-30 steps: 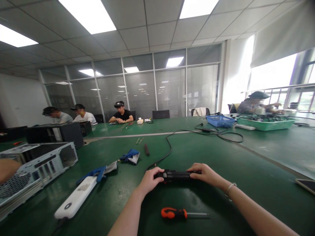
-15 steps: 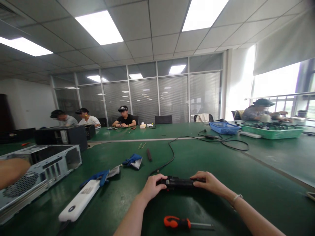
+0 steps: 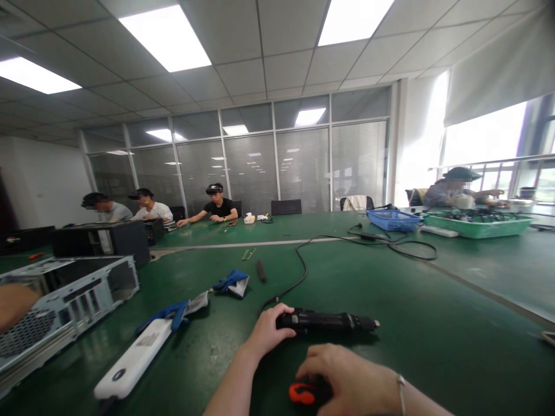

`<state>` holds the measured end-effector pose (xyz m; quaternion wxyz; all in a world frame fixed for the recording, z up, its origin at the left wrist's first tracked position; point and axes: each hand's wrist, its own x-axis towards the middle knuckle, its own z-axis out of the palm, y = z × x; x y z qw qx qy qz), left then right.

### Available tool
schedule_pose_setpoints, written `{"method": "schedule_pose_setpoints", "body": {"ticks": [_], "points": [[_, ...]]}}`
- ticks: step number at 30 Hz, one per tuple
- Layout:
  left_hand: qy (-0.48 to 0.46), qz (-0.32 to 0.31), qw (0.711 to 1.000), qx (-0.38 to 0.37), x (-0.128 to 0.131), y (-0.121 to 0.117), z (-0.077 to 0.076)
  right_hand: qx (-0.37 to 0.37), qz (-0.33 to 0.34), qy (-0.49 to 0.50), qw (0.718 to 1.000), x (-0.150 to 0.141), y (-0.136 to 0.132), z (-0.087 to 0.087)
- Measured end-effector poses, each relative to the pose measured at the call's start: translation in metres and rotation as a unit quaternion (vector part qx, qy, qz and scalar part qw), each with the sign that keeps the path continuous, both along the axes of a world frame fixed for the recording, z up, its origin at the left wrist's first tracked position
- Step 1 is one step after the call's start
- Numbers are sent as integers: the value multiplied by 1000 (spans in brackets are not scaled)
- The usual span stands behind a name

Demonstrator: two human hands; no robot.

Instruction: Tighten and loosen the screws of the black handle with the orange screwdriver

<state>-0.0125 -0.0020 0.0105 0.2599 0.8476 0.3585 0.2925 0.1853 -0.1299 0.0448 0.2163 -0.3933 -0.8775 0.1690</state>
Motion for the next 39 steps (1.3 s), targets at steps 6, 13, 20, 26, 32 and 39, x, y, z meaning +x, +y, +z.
{"method": "schedule_pose_setpoints", "body": {"ticks": [6,13,20,26,32,39], "points": [[-9,1,1000,-3,0,1,-1,49,-40,-9,998,-3,-2,23],[-28,8,999,-22,1,5,-4,216,-265,308,888,14,40,41],[-44,5,999,-22,1,5,-4,340,-202,229,890,-3,39,6],[-48,5,998,-27,1,0,0,318,-156,158,922,-5,44,-3],[-46,8,998,-31,2,0,-1,338,-140,143,920,-5,44,-5],[-50,4,998,-36,1,1,-2,335,-139,147,920,-8,44,-4]]}}
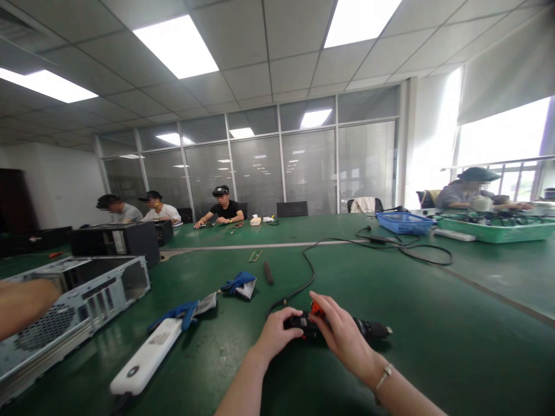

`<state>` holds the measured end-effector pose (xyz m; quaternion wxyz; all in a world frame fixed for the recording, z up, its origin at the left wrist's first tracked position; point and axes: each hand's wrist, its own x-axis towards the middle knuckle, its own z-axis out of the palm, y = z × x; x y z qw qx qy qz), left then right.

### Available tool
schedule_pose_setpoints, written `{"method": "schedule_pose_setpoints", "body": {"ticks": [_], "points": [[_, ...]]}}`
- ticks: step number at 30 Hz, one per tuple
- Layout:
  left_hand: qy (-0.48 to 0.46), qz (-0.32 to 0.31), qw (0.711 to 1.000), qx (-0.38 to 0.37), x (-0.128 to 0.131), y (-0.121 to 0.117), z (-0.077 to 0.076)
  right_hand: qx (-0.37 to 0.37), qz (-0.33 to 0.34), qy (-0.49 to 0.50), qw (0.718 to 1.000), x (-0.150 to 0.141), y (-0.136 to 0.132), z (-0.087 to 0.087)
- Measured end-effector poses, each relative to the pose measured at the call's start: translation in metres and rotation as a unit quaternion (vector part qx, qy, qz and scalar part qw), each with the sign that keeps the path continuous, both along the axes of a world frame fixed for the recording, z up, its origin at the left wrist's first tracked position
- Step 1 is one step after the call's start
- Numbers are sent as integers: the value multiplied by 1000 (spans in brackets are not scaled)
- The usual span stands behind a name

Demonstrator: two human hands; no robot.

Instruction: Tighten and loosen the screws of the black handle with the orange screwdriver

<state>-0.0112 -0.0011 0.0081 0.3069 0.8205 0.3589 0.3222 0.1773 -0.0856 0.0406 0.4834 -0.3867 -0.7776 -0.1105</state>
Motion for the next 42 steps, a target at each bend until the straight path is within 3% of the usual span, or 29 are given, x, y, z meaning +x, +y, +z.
{"method": "schedule_pose_setpoints", "body": {"ticks": [9,15,19,26,31,35,42], "points": [[43,15,999,2,1,-5,6,-38,-39,36,998,-10,7,13],[52,31,997,43,1,2,-8,-57,-21,101,993,-26,14,15],[42,44,996,61,2,7,-15,-53,-53,127,989,-30,19,9],[37,42,992,110,11,-9,-1,3,-48,133,990,-27,20,-3],[66,30,993,89,16,-8,-3,5,-71,136,988,-27,24,-9],[74,40,994,75,16,-3,-2,19,-36,145,989,-28,27,-12],[79,7,996,42,14,-5,8,22,-52,120,991,-27,17,-5]]}}
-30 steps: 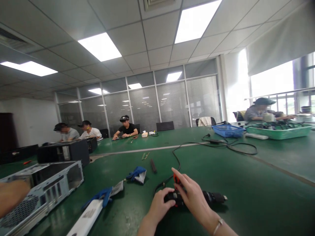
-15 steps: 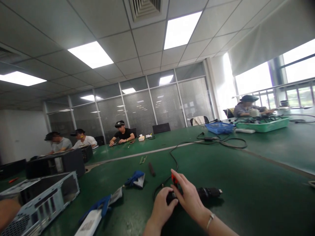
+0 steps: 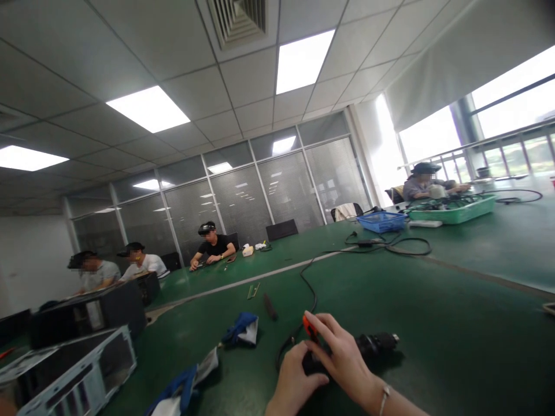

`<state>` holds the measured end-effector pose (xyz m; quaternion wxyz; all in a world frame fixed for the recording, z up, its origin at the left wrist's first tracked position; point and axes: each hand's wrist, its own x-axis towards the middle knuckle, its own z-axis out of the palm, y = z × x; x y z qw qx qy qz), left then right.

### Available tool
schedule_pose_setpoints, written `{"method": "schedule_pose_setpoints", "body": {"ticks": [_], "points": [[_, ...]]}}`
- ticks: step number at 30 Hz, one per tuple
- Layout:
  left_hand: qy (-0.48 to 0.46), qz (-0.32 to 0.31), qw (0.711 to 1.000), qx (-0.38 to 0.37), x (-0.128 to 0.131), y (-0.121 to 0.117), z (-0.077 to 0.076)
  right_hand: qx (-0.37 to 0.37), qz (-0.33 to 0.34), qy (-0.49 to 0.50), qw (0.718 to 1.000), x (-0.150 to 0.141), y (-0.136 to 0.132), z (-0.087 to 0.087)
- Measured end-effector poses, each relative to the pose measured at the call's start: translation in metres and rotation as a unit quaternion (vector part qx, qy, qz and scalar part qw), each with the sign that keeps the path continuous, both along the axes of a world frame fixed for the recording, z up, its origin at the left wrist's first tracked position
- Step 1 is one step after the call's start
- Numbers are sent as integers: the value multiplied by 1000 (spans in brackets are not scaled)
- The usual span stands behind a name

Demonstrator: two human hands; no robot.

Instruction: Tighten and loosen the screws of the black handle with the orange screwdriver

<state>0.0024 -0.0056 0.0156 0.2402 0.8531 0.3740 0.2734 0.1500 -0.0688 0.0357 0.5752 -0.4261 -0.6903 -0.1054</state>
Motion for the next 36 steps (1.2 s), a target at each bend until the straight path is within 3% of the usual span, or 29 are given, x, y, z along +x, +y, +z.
{"method": "schedule_pose_setpoints", "body": {"ticks": [6,16,26,36], "points": [[20,6,1000,-2,-2,-3,0,0,-2,38,999,4,-7,2],[36,18,999,5,1,-14,1,-22,-14,89,996,15,-3,-8],[35,-21,999,27,3,-4,-7,-11,6,67,998,16,-2,-6],[-2,-18,999,45,5,-17,-2,-45,55,31,997,12,-12,1]]}}
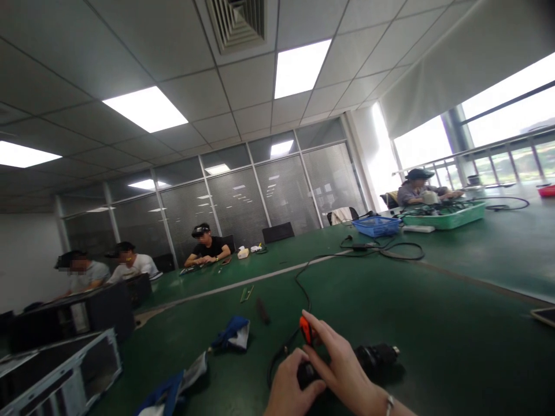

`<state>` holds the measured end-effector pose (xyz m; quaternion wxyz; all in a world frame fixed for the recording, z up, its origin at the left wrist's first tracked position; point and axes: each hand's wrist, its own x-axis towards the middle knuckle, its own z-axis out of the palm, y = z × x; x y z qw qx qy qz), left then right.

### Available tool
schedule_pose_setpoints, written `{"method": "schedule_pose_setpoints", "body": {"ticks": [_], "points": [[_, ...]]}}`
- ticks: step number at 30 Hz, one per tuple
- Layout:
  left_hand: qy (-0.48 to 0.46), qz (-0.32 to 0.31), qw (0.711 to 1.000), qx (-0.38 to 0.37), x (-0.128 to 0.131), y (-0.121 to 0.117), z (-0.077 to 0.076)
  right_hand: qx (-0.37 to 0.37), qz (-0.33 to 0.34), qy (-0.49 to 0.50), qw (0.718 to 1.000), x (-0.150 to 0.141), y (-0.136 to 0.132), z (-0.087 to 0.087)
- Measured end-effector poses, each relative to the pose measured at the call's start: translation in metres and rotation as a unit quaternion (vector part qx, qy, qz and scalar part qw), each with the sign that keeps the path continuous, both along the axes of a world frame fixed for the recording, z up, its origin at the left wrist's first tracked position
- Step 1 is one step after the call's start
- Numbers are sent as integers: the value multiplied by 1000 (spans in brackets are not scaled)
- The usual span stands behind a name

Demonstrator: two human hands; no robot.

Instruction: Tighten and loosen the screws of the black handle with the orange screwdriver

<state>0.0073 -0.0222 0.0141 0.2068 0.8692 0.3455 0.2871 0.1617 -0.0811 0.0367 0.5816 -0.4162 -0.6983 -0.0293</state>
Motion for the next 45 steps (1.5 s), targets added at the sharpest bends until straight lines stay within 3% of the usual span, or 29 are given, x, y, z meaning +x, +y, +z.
{"method": "schedule_pose_setpoints", "body": {"ticks": [7,18,29,45], "points": [[6,17,1000,-3,0,-3,2,29,-13,16,999,2,6,-3],[8,7,1000,8,-1,0,2,-7,13,32,999,5,2,6],[-4,4,1000,5,0,-3,5,-7,17,-1,1000,5,1,3],[4,7,1000,12,0,-1,2,34,-23,-28,999,4,-3,2]]}}
